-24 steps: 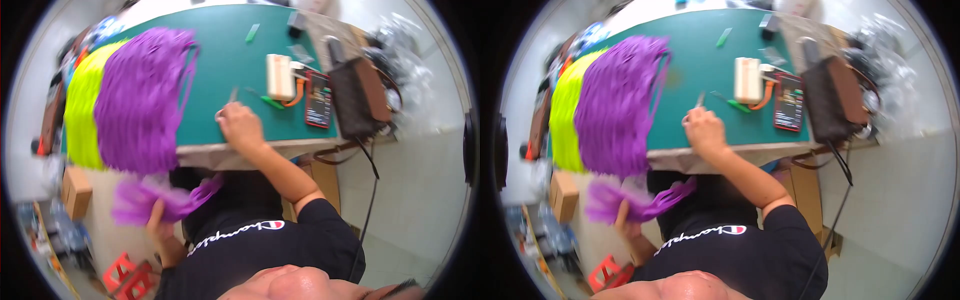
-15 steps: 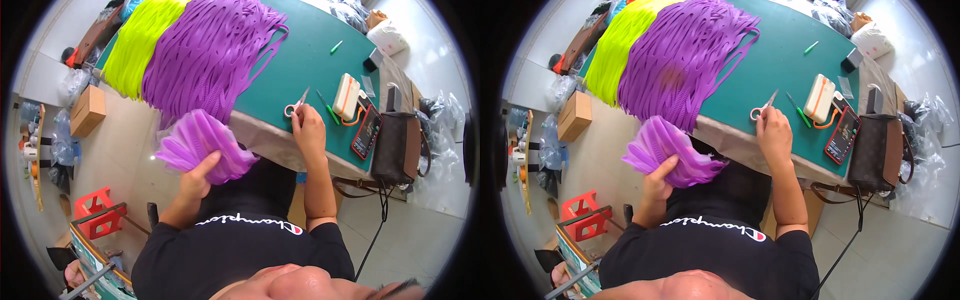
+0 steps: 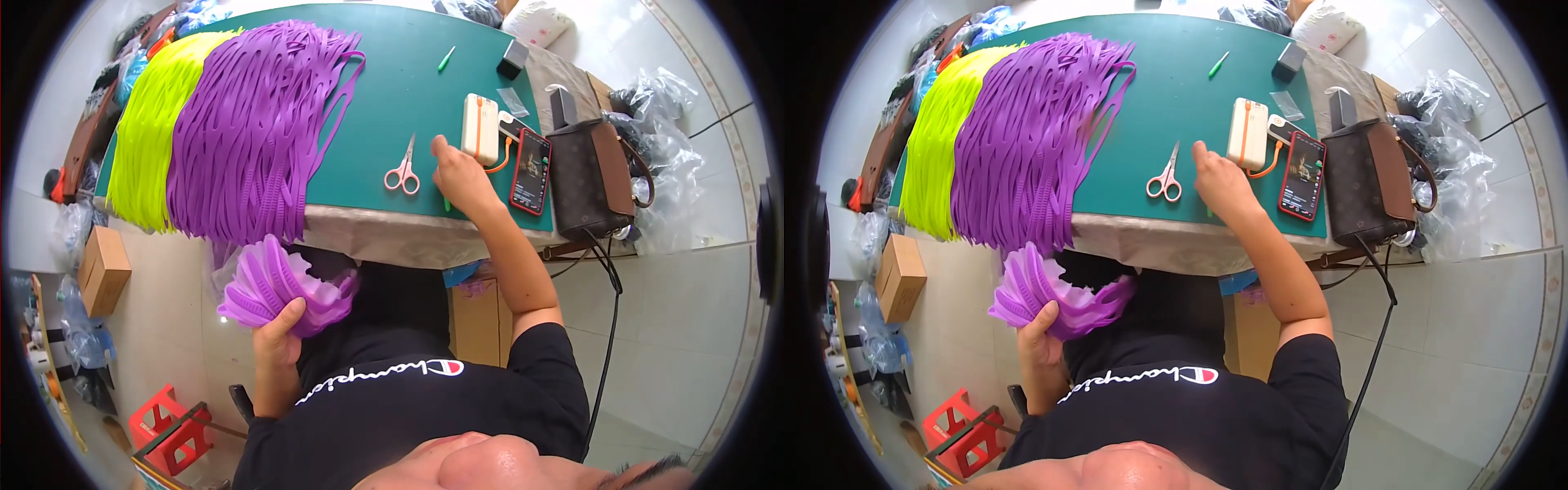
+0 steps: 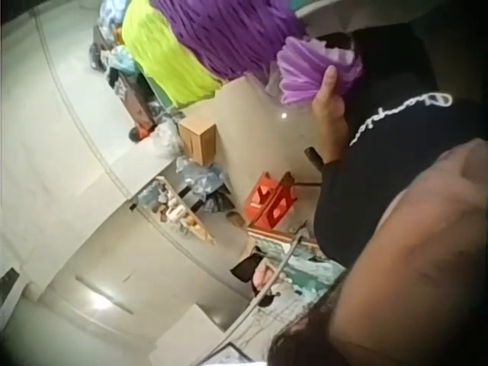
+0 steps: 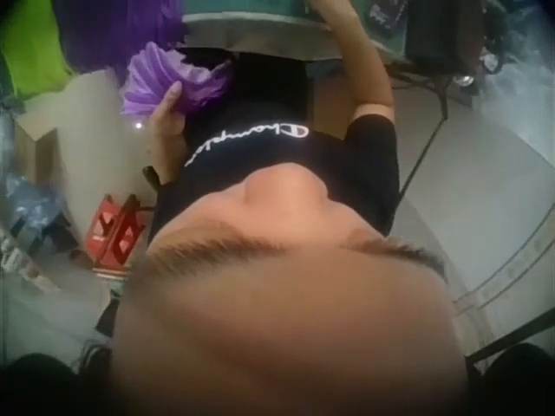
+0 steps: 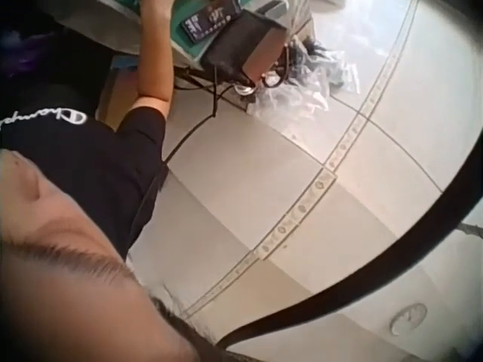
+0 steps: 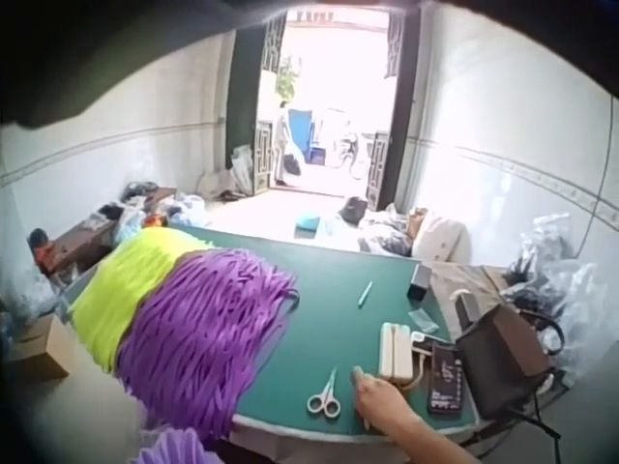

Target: The recorder is separating, sorting, and occasionally cutting purple fabric strips on a workbench.

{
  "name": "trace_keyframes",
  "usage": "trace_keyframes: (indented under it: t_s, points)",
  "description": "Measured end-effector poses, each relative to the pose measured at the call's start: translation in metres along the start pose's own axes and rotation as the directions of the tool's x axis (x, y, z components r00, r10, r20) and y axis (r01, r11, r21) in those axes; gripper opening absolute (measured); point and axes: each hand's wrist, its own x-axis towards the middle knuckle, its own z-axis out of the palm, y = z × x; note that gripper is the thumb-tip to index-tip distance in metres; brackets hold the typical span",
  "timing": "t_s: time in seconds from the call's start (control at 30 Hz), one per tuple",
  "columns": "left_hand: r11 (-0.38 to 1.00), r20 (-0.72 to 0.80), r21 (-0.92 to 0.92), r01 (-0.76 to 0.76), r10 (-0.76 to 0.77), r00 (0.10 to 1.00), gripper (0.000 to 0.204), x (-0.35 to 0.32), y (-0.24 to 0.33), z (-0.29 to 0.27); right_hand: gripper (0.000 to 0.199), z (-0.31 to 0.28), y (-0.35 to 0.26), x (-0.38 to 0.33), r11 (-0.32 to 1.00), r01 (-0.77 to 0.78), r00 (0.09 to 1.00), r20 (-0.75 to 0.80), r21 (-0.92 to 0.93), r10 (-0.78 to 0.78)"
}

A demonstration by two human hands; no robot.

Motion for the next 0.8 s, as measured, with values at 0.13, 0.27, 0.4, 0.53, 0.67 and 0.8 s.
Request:
trace_keyframes:
  t_s: [0.13,0.27,0.4,0.53,0.67,0.8]
  points:
    - [0.999,0.018,-0.01,0.032,-0.032,0.999,0.053,0.001,0.0,0.005,0.022,0.001,0.007,-0.018,0.999,-0.049,0.998,-0.044,-0.021,0.048]
    - [0.994,0.048,-0.026,0.107,-0.105,0.993,0.048,0.004,-0.002,0.012,0.017,-0.007,0.007,-0.023,0.998,-0.058,0.998,-0.019,-0.022,0.058]
    - [0.999,0.011,-0.029,0.045,-0.045,0.999,0.046,0.006,-0.006,0.021,0.016,-0.024,0.019,-0.025,0.984,0.093,0.996,-0.007,0.152,-0.093]
    - [0.999,-0.031,-0.041,0.011,-0.012,0.999,0.045,0.009,-0.01,0.025,0.023,-0.021,0.023,-0.043,0.272,-0.168,0.984,0.179,0.948,-0.016]
    - [0.997,-0.008,-0.058,0.045,-0.046,0.999,0.041,0.011,-0.016,0.029,0.026,-0.003,-0.024,-0.078,-0.641,-0.157,0.987,0.108,0.751,-0.116]
    - [1.0,-0.002,0.023,0.014,-0.014,1.0,0.037,0.006,-0.022,0.04,0.015,0.017,-0.077,-0.1,-0.488,-0.101,0.987,0.023,0.867,-0.162]
